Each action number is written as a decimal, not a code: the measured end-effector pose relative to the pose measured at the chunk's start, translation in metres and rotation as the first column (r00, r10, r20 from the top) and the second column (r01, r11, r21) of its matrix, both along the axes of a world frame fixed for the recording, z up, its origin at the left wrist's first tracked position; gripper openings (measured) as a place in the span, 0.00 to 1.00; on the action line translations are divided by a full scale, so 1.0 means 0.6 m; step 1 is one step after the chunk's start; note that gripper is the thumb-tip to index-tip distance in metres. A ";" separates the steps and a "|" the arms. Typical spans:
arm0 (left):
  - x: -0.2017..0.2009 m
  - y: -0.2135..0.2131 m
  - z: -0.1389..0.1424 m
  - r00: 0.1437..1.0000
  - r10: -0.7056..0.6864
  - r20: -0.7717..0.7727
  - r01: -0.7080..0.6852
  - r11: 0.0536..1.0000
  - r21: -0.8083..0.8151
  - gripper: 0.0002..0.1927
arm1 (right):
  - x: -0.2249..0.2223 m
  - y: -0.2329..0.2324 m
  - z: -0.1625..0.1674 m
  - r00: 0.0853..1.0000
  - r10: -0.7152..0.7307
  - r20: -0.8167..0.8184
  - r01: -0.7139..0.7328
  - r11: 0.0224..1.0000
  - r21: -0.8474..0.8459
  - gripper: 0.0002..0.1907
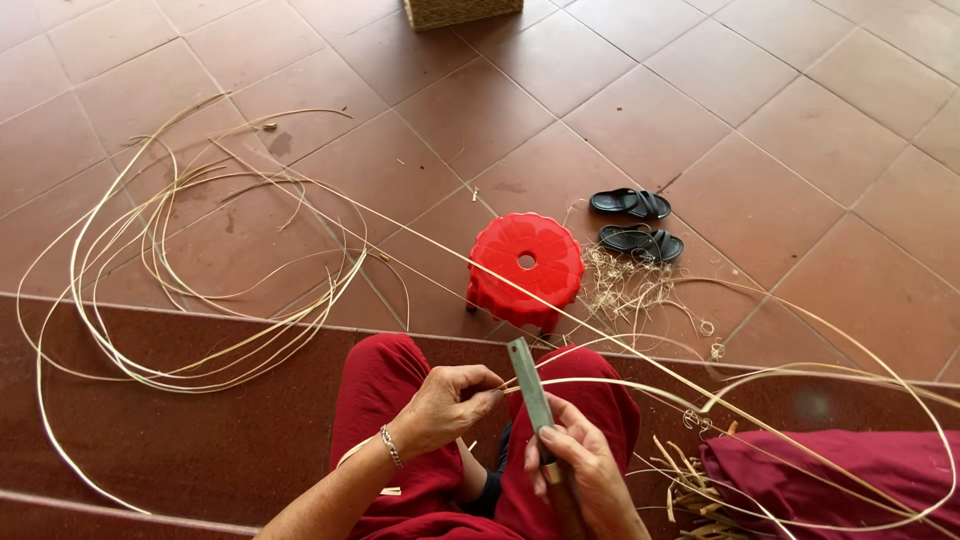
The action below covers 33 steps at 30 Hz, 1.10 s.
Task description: The person sits on the floor and uses a knife to split long bamboo strips into thinner strands. They hold the bamboo with one hand and use the knife to shave and separate the material, accumulating a pile of thin strands on the floor.
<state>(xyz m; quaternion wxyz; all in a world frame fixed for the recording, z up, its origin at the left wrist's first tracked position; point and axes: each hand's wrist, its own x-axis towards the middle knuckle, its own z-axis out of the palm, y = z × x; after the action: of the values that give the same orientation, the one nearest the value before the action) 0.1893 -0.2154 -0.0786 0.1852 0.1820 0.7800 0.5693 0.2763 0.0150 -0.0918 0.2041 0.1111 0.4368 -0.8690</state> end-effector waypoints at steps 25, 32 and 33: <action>0.035 -0.058 0.021 0.990 -0.077 -0.119 0.071 0.996 -0.055 0.05 | 0.027 -0.011 -0.035 0.992 -0.127 -0.021 0.123 0.982 -0.147 0.23; 0.023 -0.087 0.033 0.984 -0.117 -0.134 0.112 0.993 -0.041 0.05 | 0.025 0.008 -0.048 0.980 -0.190 -0.055 0.170 0.953 -0.252 0.22; 0.022 -0.093 0.034 0.983 -0.124 -0.138 0.121 0.992 -0.029 0.05 | 0.024 0.010 -0.050 0.978 -0.192 -0.085 0.166 0.953 -0.252 0.22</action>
<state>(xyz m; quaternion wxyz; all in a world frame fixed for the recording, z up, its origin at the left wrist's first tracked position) 0.2023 -0.2712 -0.0584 0.1666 0.2670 0.7842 0.5348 0.2905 0.0208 -0.1217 0.1124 0.0769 0.3254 -0.9357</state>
